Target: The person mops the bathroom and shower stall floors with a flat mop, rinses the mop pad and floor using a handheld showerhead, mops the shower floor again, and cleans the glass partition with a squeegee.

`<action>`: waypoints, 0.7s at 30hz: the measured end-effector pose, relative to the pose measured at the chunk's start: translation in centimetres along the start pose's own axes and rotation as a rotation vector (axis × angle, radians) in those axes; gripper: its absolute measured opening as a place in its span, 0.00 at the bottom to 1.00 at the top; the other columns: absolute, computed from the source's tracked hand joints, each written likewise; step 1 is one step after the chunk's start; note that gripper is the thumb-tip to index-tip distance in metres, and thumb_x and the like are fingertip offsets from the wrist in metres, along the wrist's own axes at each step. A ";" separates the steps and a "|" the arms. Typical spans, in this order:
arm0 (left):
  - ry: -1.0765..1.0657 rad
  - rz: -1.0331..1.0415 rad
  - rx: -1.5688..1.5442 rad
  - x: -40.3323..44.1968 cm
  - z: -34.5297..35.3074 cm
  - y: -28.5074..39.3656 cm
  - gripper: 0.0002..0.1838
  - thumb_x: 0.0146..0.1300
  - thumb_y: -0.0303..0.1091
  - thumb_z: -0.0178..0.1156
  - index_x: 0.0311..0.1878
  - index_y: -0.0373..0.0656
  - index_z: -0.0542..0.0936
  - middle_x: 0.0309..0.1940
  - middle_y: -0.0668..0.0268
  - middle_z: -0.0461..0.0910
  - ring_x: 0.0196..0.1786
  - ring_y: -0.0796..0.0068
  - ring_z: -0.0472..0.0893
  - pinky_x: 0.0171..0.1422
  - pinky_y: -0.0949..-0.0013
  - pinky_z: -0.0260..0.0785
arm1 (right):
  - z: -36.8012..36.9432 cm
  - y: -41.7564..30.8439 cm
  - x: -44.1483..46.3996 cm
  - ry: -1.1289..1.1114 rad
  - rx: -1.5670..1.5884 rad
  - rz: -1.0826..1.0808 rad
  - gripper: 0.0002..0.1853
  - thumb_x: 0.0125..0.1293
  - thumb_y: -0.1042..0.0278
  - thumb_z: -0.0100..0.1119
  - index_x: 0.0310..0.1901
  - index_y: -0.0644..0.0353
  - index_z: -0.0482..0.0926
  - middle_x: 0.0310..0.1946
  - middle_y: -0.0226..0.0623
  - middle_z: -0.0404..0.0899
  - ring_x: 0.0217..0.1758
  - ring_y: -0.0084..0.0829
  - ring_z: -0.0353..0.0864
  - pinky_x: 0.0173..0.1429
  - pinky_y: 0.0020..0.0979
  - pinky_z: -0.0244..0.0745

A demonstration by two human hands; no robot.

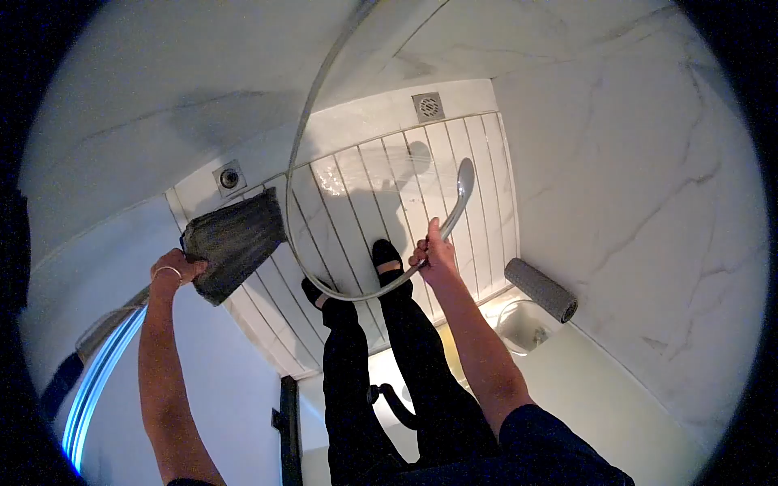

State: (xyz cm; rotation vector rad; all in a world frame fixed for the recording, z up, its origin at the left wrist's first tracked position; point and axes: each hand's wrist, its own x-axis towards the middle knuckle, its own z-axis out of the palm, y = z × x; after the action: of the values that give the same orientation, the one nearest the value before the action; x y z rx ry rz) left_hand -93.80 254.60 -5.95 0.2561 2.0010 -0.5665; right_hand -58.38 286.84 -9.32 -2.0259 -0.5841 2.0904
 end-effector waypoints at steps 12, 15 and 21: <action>-0.202 -0.299 -1.038 -4.1 10.3 1.7 0.31 0.46 0.62 0.61 0.31 0.38 0.73 0.15 0.65 0.69 0.12 0.73 0.64 0.15 0.68 0.57 | 4.1 0.3 -7.6 -0.425 -1.038 -0.547 0.18 0.50 0.59 0.68 0.29 0.63 0.71 0.14 0.29 0.69 0.18 0.20 0.67 0.23 0.26 0.64; -0.266 -0.258 -1.147 -4.5 11.7 2.4 0.34 0.42 0.65 0.62 0.34 0.39 0.72 0.14 0.66 0.68 0.12 0.74 0.64 0.16 0.67 0.58 | 6.0 1.5 -9.2 -0.760 -1.375 -0.641 0.17 0.48 0.64 0.67 0.33 0.62 0.70 0.20 0.36 0.71 0.23 0.34 0.73 0.28 0.33 0.68; -0.044 0.279 -0.836 -6.3 12.4 4.1 0.24 0.58 0.34 0.49 0.59 0.44 0.65 0.52 0.62 0.73 0.46 0.66 0.75 0.46 0.67 0.67 | 7.5 3.7 -12.1 -1.246 -1.505 -0.808 0.16 0.41 0.73 0.64 0.32 0.56 0.69 0.26 0.33 0.69 0.30 0.38 0.73 0.33 0.36 0.64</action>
State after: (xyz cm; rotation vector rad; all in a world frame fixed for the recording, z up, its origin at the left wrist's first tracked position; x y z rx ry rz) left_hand -79.50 252.45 -6.45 0.0005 1.9407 0.4460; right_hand -64.53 277.62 0.35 0.1415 -3.0100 2.0405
